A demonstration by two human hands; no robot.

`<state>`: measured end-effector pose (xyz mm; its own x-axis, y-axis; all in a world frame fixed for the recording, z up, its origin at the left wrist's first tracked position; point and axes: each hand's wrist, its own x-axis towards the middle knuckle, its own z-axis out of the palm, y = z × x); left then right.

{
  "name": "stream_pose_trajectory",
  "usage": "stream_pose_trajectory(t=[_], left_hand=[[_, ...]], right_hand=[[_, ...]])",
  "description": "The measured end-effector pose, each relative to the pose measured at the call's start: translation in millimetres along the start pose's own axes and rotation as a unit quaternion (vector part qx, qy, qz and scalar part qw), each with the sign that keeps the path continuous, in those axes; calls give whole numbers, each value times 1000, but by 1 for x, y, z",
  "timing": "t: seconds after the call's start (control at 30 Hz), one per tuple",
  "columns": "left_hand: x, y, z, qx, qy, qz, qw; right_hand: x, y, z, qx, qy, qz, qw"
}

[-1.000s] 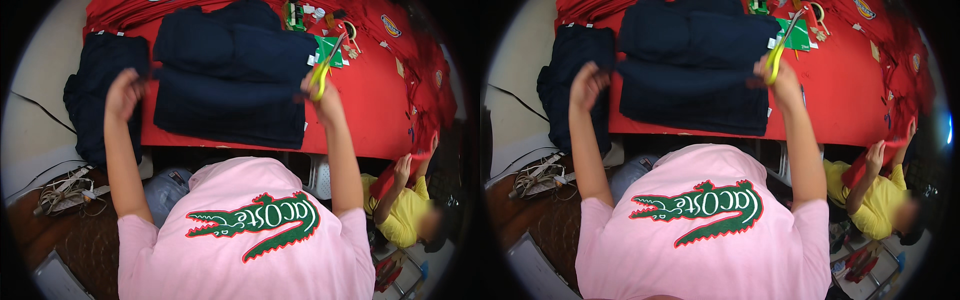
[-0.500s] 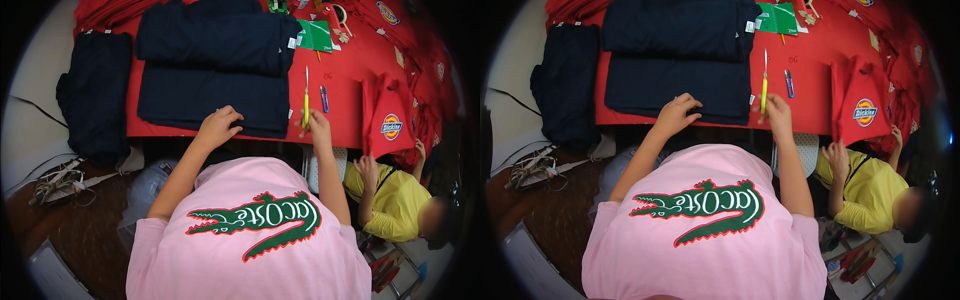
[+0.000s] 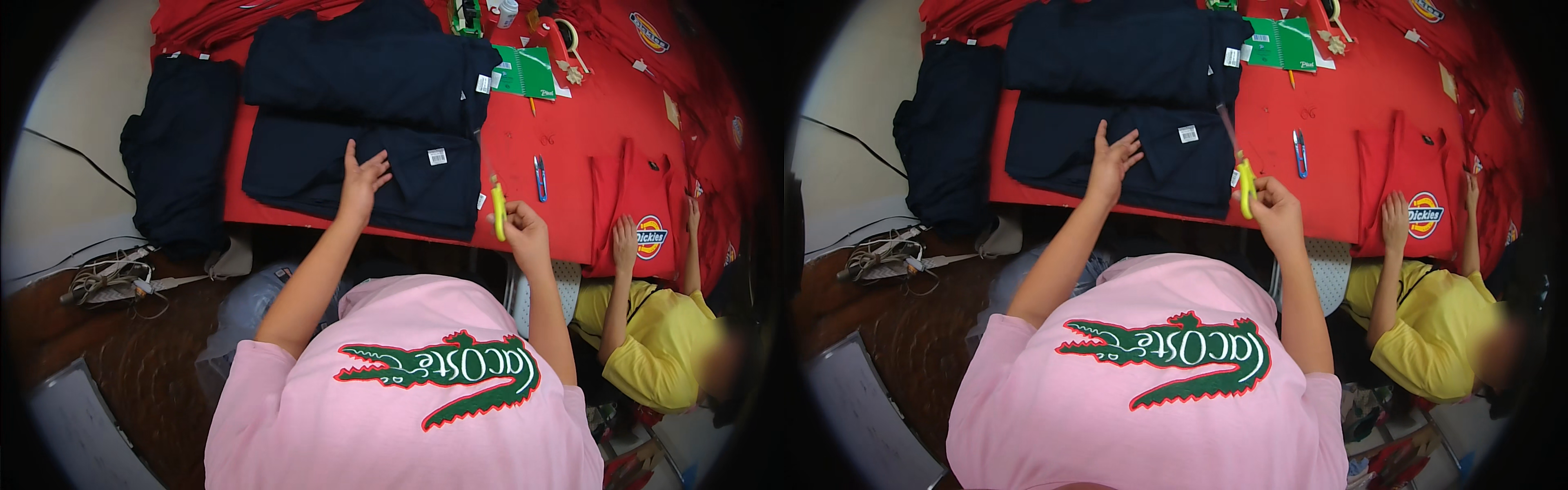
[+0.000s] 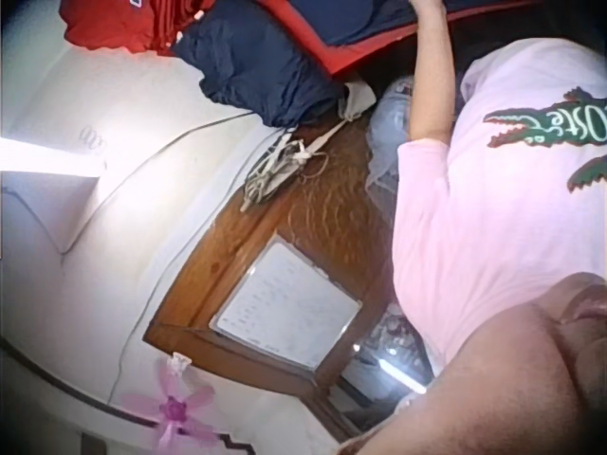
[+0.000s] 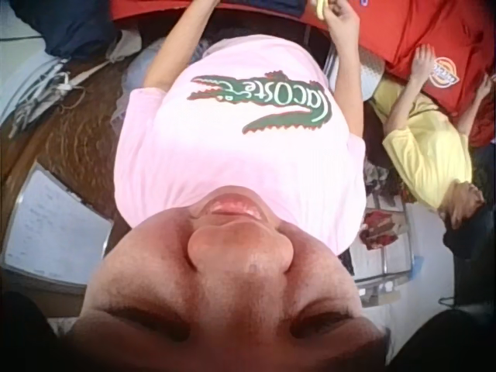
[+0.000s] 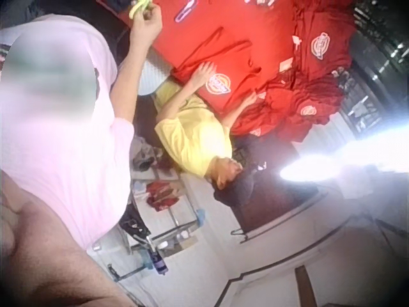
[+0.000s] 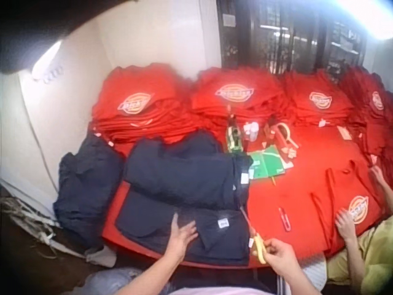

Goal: The person trims threads from dark garments using shears while working at a table covered in stacks of t-shirts.

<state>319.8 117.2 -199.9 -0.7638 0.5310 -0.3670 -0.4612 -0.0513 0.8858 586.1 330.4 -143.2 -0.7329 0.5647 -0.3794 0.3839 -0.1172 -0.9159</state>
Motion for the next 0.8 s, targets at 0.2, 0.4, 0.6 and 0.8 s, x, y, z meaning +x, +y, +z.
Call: stream_pose_trajectory(t=[0.2, 0.4, 0.6, 0.8], left_hand=[[-12, -21, 33, 18, 49, 40, 998], [-17, -14, 27, -172, -14, -70, 982], [-32, 2, 41, -76, 21, 22, 997], [-44, 19, 55, -50, -14, 90, 995]], right_hand=[[-5, 0, 31, -173, -26, -13, 985], [0, -33, 38, -285, -47, -24, 957], [3, -48, 41, -324, -48, -73, 942], [6, -48, 48, -352, -58, -107, 928]])
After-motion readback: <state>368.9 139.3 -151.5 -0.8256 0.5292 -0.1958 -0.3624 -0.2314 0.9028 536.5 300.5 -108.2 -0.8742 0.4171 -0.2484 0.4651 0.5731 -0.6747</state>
